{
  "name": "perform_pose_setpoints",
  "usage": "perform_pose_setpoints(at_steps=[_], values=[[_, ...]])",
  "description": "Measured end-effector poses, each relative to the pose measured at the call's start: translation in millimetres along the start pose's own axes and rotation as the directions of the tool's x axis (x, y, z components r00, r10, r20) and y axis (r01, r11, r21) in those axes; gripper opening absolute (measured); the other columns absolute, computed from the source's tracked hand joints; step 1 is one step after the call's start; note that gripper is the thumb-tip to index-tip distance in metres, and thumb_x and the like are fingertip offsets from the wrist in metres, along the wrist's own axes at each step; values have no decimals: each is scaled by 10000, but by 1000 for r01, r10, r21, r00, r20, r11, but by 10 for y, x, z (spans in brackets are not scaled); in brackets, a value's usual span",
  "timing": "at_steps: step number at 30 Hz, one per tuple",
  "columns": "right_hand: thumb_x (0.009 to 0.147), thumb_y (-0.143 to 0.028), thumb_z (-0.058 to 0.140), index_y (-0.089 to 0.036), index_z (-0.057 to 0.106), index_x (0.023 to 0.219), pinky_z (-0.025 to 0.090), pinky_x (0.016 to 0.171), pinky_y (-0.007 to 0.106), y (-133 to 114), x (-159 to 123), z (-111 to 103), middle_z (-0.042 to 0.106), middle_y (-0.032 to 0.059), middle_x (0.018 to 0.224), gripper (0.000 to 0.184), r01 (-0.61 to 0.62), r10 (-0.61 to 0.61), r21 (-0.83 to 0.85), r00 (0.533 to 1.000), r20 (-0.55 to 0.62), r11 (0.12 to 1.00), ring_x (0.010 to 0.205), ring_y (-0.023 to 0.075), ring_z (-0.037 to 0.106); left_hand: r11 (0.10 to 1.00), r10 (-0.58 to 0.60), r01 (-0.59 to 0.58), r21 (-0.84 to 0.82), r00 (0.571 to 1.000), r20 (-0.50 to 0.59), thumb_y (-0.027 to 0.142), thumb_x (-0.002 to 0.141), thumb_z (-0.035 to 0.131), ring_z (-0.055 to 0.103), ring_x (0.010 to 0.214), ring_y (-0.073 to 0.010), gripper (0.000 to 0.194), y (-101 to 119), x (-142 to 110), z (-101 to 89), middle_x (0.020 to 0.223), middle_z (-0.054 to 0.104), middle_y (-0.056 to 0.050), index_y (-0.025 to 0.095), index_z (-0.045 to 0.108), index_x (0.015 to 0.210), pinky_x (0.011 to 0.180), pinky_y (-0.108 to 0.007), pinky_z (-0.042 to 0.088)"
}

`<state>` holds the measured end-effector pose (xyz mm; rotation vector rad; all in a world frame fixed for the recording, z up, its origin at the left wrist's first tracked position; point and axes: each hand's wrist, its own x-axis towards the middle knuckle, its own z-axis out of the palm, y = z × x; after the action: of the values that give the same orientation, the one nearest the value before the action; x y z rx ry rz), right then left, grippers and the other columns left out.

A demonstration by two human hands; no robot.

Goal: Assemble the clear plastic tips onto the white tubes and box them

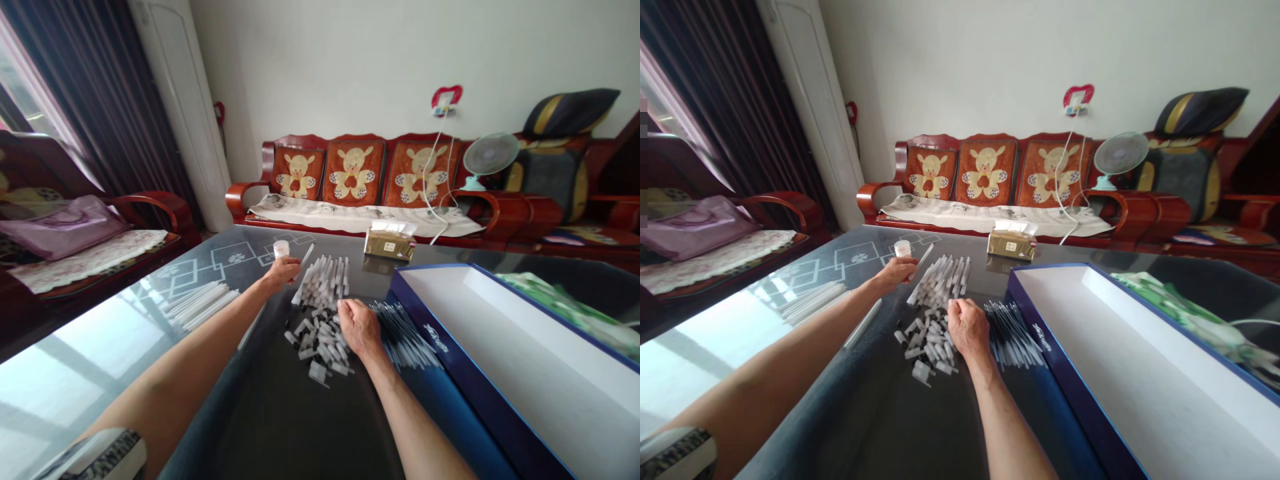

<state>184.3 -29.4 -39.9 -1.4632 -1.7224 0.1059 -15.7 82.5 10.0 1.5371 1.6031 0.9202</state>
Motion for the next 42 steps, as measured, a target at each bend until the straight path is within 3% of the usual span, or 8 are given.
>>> perform_pose_setpoints(at_steps=[3,6,10,15,19,28,35,42], values=[[903,-371,361,-183,691,882,437,703,241,39,22,19,693,79,847,380,-11,14,73,999,-41,997,764,170,632,981,181,-184,65,982,45,165,741,512,556,611,-99,323,-81,-352,-87,685,603,-2,145,673,1021,585,-197,461],[894,-351,361,-157,653,1038,477,769,272,75,38,45,705,108,950,379,-31,45,139,994,-102,990,861,192,655,824,476,-477,307,876,84,188,791,485,588,779,-135,280,-145,-664,-135,842,630,-31,174,688,984,757,-237,473],[901,-323,346,-145,609,1122,484,844,311,75,37,52,710,120,967,387,0,28,159,985,-173,987,927,203,658,657,617,-614,437,771,157,147,837,410,587,827,-143,303,-187,-837,-150,895,605,-51,172,675,982,802,-250,468],[893,-360,419,-155,658,979,492,784,279,38,26,29,705,108,940,327,89,-54,192,983,-178,977,841,184,657,608,637,-652,453,741,212,122,860,391,596,873,-157,288,-225,-830,-136,910,620,-67,149,651,982,815,-254,472],[857,-396,490,-169,649,907,482,696,254,32,16,11,699,72,848,282,35,2,215,985,-171,976,712,160,632,546,655,-662,513,720,230,110,861,384,591,900,-170,284,-246,-817,-98,936,647,-64,154,623,1008,837,-271,462],[885,-457,395,-174,595,829,431,652,265,5,11,-46,657,61,748,351,-49,85,218,984,-156,975,703,178,599,231,695,-582,780,660,286,260,895,444,574,797,-223,249,102,-984,133,842,613,-59,187,575,1094,790,-379,428],[913,-460,363,-190,562,733,406,651,256,-52,5,-71,608,37,688,380,12,7,208,996,-89,978,679,163,563,303,785,-620,724,593,179,282,942,399,538,801,-195,234,49,-1091,473,853,595,-39,213,587,1062,760,-325,396],[924,-419,355,-186,585,812,424,677,260,-46,10,-61,624,44,760,346,30,-28,244,1000,-10,969,723,163,570,295,834,-651,699,533,145,368,962,355,491,749,-181,313,-83,-1016,455,793,574,-36,229,632,1004,743,-325,358]])
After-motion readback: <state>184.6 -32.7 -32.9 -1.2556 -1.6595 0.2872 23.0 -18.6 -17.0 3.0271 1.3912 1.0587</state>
